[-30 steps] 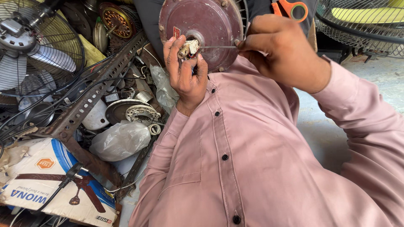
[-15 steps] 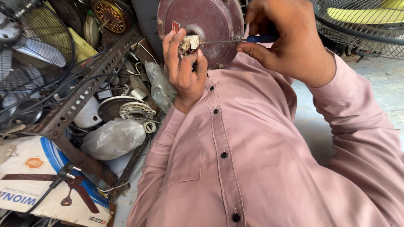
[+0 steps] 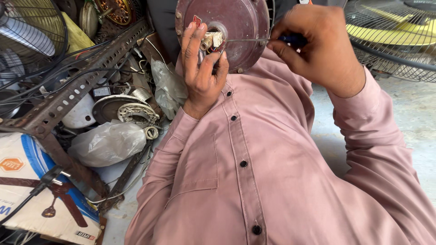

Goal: The person connects a capacitor to a ceiling fan motor in their lap using a screwdriver. They use wire cutters to strip wires and secure the connections into a terminal block on the motor housing.

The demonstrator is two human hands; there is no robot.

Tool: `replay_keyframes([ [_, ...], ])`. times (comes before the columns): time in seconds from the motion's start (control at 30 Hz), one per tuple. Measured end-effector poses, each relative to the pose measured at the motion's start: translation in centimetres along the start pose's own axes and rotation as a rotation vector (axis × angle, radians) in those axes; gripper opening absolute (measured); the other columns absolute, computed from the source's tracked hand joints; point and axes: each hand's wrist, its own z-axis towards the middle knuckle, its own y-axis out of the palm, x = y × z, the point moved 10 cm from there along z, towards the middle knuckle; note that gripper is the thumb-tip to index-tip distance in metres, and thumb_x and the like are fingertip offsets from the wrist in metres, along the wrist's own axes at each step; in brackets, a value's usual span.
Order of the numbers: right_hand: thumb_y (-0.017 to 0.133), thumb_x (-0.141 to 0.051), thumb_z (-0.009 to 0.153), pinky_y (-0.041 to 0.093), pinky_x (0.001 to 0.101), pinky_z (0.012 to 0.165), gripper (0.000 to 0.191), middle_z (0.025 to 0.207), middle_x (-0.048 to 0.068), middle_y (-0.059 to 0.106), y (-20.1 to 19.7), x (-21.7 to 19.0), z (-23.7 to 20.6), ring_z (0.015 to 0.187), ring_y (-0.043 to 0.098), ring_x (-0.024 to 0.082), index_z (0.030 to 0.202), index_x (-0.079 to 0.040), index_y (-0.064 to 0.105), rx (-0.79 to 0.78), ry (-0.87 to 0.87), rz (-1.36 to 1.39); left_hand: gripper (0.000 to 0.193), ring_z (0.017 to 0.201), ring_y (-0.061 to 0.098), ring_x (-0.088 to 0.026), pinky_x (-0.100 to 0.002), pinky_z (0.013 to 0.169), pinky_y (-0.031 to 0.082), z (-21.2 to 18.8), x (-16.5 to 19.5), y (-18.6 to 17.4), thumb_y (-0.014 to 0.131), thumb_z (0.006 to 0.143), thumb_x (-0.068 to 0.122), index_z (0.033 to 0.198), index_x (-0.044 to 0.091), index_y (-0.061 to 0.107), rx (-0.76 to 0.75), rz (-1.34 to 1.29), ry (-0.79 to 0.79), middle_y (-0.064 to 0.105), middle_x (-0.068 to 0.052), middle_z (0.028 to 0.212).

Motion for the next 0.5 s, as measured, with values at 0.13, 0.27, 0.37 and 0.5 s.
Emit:
replay_keyframes([
  [0.13,0.081,0.003,0.087,0.047,0.0356,0.062,0.016,0.083,0.017,0.062,0.4,-0.3,0.1,0.071,0.063,0.030,0.095,0.001,0.068,-0.008,-0.003,0.074,0.012,0.152,0.037,-0.041,-0.050,0.126,0.038,-0.3,-0.2,0.3,0.078,0.104,0.006,0.100,-0.002,0.070,-0.026,-0.015,0.030,0.043,-0.023,0.156],
  [0.27,0.069,0.011,0.101,0.047,0.0289,0.066,0.019,0.081,0.014,0.064,0.9,0.0,0.0,0.064,0.062,0.021,0.118,0.004,0.064,-0.036,0.100,-0.024,0.012,0.154,0.031,-0.043,-0.053,0.131,0.035,-0.9,-0.3,0.5,0.075,0.106,0.006,0.104,-0.004,0.070,-0.058,0.025,0.072,0.038,-0.026,0.159],
  [0.37,0.073,0.005,0.099,0.041,0.0295,0.054,0.022,0.069,0.014,0.061,1.4,1.9,-0.5,0.054,0.056,0.021,0.117,0.005,0.060,-0.073,0.303,0.023,0.009,0.156,0.028,-0.043,-0.054,0.132,0.033,-1.6,-0.3,0.6,0.073,0.107,0.004,0.106,-0.004,0.070,-0.079,0.029,0.107,0.035,-0.027,0.160],
  [0.5,0.082,-0.003,0.102,0.051,0.0232,0.072,0.034,0.088,0.012,0.063,0.8,1.2,-0.5,0.078,0.062,0.013,0.115,0.006,0.052,0.023,0.132,0.241,0.007,0.156,0.029,-0.042,-0.054,0.132,0.032,-1.9,-0.3,0.5,0.072,0.109,0.002,0.105,-0.004,0.070,-0.037,0.049,0.158,0.034,-0.025,0.161],
])
